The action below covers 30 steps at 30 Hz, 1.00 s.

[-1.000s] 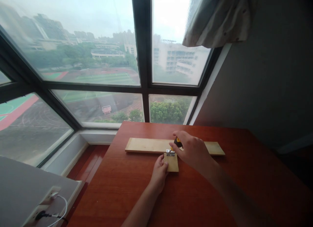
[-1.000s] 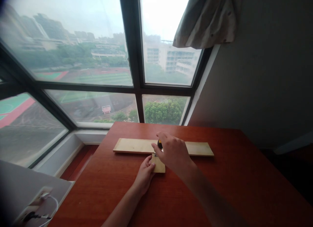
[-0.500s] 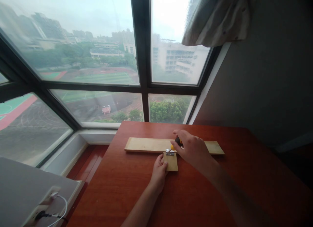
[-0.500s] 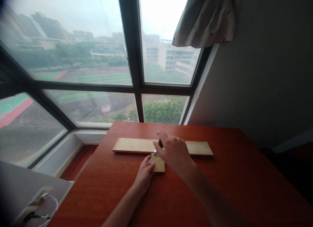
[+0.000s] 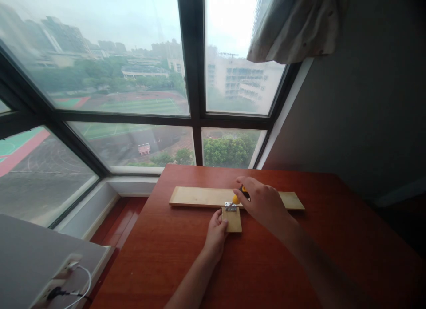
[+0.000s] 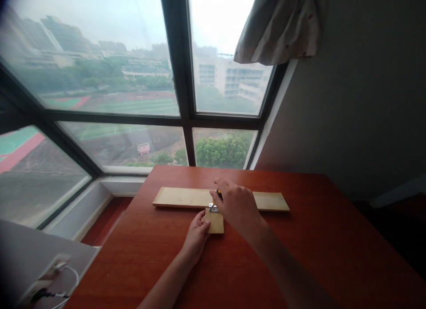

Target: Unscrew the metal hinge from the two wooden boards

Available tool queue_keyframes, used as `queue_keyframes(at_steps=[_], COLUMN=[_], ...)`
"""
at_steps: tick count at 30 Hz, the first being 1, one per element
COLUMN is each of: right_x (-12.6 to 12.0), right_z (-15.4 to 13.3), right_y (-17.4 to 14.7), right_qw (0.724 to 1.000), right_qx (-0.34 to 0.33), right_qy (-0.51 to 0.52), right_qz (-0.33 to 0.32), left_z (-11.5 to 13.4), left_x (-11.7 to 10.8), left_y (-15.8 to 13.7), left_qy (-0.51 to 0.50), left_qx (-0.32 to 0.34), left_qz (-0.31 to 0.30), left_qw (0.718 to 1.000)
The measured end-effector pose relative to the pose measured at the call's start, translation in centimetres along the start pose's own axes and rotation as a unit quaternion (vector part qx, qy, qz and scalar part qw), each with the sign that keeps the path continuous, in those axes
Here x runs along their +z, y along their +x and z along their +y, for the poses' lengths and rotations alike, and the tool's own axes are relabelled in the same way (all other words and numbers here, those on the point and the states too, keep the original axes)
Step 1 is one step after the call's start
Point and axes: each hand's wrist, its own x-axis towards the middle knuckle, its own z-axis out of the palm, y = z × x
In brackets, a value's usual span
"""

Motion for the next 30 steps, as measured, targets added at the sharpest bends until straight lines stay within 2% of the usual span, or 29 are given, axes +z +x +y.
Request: queue_keyframes(at_steps=[7, 13, 21, 27, 30], right_x=[-0.5, -0.5, -0.7, -0.3, -0.3], right_z=[-0.1, 0.0, 0.1, 0.2, 0.2], right_y=[-0.6, -0.7, -1.5, -1.3, -1.4], right_qw=[0.998, 0.999, 0.997, 1.000, 1.000], right_qx=[-0.060, -0.017, -0.064, -0.010, -0.028], right_qy=[0.033, -0.011, 0.030, -0.013, 0.011], right_qz=[0.008, -0.025, -0.004, -0.018, -0.009], left_z=[0.1, 0.0, 0.1, 0.2, 0.2], left_x=[0.1, 0.0, 0.1, 0.2, 0.2], left_y=[0.0, 0.0, 0.0, -0.2, -0.2], left_qy=[0.004, 0.004, 0.000, 0.003, -0.001], left_qx=[-0.006, -0.002, -0.004, -0.006, -0.009], left_qz=[0.000, -0.001, -0.010, 0.000, 0.002], left_qw=[1.000, 1.000, 1.000, 1.000, 1.000])
